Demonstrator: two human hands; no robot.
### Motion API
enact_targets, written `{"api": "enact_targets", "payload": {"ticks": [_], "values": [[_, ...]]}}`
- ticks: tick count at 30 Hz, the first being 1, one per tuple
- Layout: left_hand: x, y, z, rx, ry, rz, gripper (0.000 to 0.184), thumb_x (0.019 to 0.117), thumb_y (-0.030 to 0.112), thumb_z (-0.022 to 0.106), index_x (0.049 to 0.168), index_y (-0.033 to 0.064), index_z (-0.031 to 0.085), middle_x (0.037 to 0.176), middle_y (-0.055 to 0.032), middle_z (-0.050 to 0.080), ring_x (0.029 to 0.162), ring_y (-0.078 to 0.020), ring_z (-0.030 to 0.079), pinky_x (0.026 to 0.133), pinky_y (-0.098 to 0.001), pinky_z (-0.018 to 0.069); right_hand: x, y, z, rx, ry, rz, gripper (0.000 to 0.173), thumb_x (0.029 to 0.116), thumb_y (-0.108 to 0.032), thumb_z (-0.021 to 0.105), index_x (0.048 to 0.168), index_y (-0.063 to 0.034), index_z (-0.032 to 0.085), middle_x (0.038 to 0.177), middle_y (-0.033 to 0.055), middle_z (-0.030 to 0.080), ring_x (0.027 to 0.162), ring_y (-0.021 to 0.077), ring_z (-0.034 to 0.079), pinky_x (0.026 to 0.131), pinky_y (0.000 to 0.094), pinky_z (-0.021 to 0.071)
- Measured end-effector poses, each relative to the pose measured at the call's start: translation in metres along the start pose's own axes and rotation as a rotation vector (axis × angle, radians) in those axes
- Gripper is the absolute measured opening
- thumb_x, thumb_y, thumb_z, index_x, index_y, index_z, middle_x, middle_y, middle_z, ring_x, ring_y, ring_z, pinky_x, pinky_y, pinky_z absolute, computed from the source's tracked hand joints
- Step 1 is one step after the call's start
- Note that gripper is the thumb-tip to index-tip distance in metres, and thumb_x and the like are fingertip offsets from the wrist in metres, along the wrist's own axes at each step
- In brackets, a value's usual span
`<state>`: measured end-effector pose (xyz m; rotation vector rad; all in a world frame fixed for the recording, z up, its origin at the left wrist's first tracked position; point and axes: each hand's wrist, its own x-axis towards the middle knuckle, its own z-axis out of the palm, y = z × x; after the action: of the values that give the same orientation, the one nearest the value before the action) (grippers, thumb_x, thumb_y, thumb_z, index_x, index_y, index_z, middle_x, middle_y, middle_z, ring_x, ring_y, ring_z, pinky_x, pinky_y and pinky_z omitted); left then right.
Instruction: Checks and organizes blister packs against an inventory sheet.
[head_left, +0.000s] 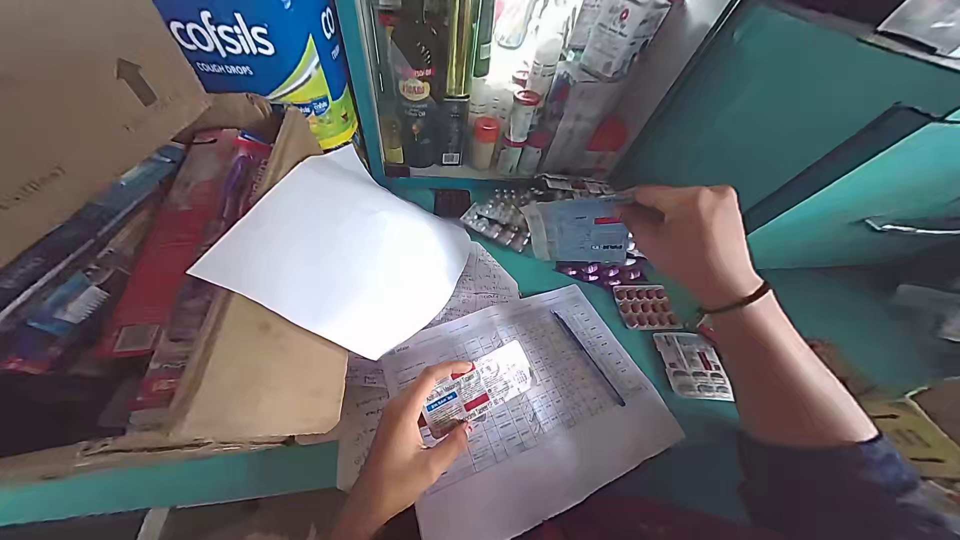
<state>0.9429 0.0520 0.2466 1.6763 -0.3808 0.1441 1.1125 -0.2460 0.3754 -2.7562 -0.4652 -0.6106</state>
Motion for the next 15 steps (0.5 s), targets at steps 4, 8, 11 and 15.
{"api": "enact_targets", "payload": {"ticks": [4, 8, 11, 15], "values": [[-0.001, -0.001, -0.001, 0.016, 0.014, 0.010, 0.056, 0.0792, -0.001, 0.072, 0.134, 0.0000, 0.059, 0.130, -0.0071, 0.066, 0.111, -0.0064, 0.067, 0.090, -0.0232, 0.0597, 0.008, -0.012, -0.018, 0.140, 0.124, -0.046, 0.027, 0.1023, -0.018, 0.059, 0.105, 0.0054, 0.072, 0.092, 0.0254, 0.072, 0.082, 0.0354, 0.071, 0.076, 0.0569, 0.0531], [-0.002, 0.000, 0.000, 0.000, 0.014, 0.014, 0.056, 0.0791, -0.005, 0.070, 0.134, -0.0014, 0.059, 0.130, -0.0081, 0.066, 0.112, -0.0073, 0.067, 0.092, -0.0239, 0.0592, 0.019, -0.023, -0.022, 0.181, 0.251, -0.039, 0.034, 0.1033, -0.024, 0.057, 0.109, 0.0058, 0.071, 0.097, 0.0251, 0.072, 0.083, 0.0303, 0.072, 0.079, 0.0509, 0.0547], [-0.002, 0.002, 0.000, -0.031, 0.017, -0.005, 0.056, 0.0787, -0.007, 0.071, 0.133, -0.0028, 0.060, 0.130, -0.0085, 0.066, 0.112, -0.0079, 0.068, 0.092, -0.0249, 0.0595, 0.049, -0.028, 0.001, 0.323, 0.118, 0.028, 0.031, 0.1022, -0.023, 0.061, 0.110, 0.0052, 0.070, 0.099, 0.0220, 0.072, 0.084, 0.0281, 0.072, 0.081, 0.0511, 0.0565], [-0.002, 0.001, -0.002, -0.026, 0.012, 0.031, 0.054, 0.0776, -0.007, 0.072, 0.131, -0.0033, 0.062, 0.130, -0.0086, 0.067, 0.113, -0.0071, 0.067, 0.095, -0.0237, 0.0574, 0.091, -0.031, 0.061, 0.739, -0.110, 0.164, 0.024, 0.1022, -0.016, 0.062, 0.112, 0.0048, 0.068, 0.097, 0.0121, 0.072, 0.077, 0.0116, 0.071, 0.076, 0.0328, 0.0617]]}}
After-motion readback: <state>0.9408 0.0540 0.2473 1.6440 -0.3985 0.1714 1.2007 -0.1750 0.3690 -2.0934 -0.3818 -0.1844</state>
